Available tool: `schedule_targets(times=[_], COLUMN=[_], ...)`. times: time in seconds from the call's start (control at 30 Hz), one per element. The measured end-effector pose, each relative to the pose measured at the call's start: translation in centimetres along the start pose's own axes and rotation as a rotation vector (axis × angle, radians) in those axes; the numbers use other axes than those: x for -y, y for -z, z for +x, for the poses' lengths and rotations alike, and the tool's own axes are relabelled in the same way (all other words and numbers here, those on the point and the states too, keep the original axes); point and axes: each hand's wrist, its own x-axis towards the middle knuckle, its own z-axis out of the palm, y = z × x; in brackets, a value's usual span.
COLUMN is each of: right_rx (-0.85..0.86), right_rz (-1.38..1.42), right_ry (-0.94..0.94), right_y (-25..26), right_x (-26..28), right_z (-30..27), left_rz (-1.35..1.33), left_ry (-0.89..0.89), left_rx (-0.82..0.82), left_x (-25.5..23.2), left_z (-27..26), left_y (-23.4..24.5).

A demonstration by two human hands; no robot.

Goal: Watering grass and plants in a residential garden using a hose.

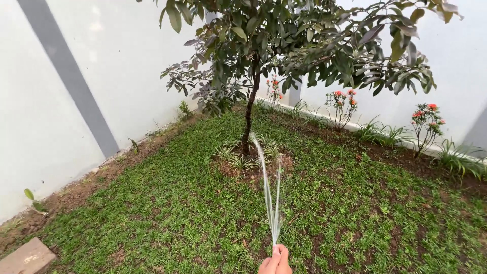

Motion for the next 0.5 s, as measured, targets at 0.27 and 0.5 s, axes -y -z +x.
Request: schedule_targets(times=[0.27, 0.5], right_rx=[0.39, 0.398], right_rz=[0.341, 0.481], right_ry=[0.021, 0.029], right_y=[3.7, 6.3], right_x=[5.1, 7.5], right_z=[9.1, 10.0], left_rz=[0.528, 0.555], left_ry=[-0.214, -0.129], left_rx=[-0.3, -0.327], left_x=[-5.0, -6.1], left_z=[2.1, 2.5], left_y=[-4.9, -8.5])
